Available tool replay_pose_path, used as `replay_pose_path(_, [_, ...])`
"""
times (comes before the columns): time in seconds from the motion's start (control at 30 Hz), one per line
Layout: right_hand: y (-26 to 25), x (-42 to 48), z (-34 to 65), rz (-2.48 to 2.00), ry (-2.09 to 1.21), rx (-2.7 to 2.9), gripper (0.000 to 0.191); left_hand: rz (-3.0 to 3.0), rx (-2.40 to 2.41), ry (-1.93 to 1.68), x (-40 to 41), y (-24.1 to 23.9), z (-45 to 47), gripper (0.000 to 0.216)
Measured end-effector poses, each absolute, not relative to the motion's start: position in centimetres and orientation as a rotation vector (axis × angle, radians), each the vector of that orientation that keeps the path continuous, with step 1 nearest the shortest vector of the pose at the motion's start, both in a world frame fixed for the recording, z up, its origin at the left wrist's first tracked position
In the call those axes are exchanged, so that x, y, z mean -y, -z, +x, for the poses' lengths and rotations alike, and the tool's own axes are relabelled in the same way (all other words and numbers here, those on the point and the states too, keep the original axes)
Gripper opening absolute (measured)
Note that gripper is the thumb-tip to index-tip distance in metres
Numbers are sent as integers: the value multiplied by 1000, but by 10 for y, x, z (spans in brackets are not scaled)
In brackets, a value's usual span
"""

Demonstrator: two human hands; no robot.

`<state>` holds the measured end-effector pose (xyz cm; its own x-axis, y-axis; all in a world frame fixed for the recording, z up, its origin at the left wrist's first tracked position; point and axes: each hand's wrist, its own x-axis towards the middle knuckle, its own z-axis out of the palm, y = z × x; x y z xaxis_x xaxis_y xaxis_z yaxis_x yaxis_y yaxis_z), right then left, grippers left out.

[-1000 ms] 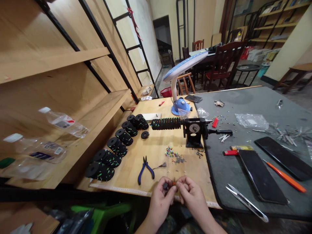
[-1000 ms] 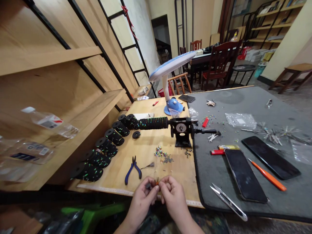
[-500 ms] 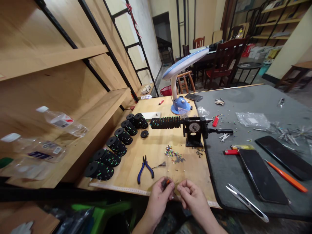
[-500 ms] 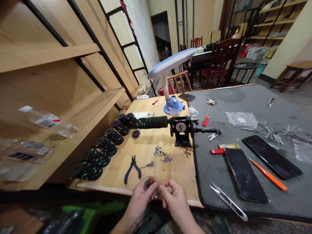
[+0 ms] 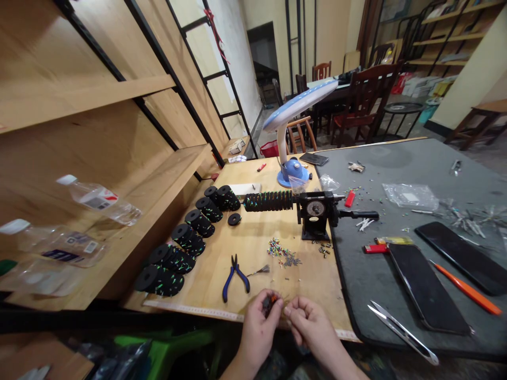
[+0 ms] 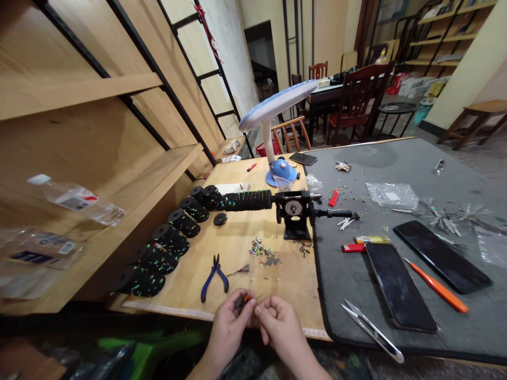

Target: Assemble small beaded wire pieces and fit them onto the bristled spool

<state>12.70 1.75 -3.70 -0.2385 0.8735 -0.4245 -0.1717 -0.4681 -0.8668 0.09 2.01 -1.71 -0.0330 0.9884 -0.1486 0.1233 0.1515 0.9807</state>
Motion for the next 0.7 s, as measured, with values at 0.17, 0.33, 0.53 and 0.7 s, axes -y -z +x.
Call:
replay_pose_path(0.17, [45, -17, 127, -1245, -1792, 920, 56, 1213, -1407, -1062, -20, 15, 1, 16])
replay_pose_path(0.33, [45, -16, 126, -1232, -1809, 923, 56, 1243, -1425, -1059, -21, 17, 1, 15])
replay_pose_path(0.53, [42, -18, 126, -1257, -1815, 916, 54, 1293, -1440, -1027, -20, 19, -1, 16])
replay_pose_path(0.7, [42, -21, 128, -1293, -1809, 908, 50, 1336, -1446, -1035, -20, 20, -1, 18])
